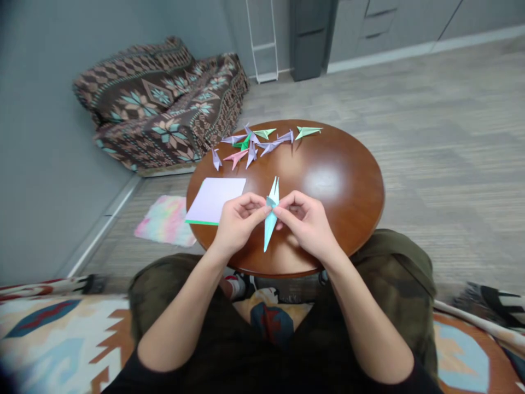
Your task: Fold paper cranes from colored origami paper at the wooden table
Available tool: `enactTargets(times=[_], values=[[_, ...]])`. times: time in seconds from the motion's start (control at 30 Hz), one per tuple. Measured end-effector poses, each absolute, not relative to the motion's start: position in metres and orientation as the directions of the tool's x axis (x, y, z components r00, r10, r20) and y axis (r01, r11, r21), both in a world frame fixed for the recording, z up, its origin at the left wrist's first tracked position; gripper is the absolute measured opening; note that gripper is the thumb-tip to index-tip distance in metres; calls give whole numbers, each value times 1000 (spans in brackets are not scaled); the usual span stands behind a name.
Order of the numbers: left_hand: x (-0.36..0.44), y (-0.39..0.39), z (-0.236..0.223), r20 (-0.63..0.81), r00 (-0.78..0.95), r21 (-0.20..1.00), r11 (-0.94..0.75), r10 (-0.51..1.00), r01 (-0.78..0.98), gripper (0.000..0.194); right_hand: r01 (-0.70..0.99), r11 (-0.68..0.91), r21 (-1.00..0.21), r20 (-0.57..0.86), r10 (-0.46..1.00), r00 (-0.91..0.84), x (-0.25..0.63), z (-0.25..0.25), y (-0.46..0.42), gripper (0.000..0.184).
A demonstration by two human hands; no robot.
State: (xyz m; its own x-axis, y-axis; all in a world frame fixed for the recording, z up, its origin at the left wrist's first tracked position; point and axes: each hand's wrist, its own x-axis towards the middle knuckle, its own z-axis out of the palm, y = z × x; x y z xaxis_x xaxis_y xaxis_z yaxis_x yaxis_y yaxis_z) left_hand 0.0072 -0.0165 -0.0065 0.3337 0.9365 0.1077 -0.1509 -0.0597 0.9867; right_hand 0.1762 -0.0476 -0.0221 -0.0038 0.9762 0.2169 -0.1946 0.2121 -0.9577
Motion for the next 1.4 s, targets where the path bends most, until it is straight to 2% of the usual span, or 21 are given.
enactTargets(times=[0.3, 0.43, 0.57, 0.77, 0.9, 1.1, 1.23, 1.4], values=[[12, -18, -9, 133, 298, 981, -82, 945, -177, 29, -135, 309, -941, 295, 949, 111, 167, -26, -48, 38], [11, -18, -10, 150, 309, 980, -101, 939, -169, 26, -191, 283, -940, 264, 957, 122, 164, -26, -47, 36], [10, -19, -10, 178, 308, 980, -139, 935, -143, 23, -226, 256, -940, 232, 964, 128, 163, -27, -45, 43], [10, -17, -11, 166, 310, 983, -132, 936, -129, 27, -177, 258, -950, 238, 963, 127, 163, -26, -45, 41], [7, -14, -12, 170, 316, 985, -162, 933, -53, 16, -134, 241, -961, 232, 970, 78, 165, -26, -45, 37], [7, -16, -13, 199, 342, 977, -214, 918, 8, 7, -237, 184, -954, 173, 983, 65, 165, -28, -44, 34], [12, -21, -16, 225, 351, 973, -229, 909, -31, 11, -352, 141, -925, 116, 989, 92, 162, -30, -43, 35], [15, -20, -17, 224, 269, 973, -198, 937, -122, 15, -365, 149, -919, 129, 988, 80, 164, -29, -42, 33]])
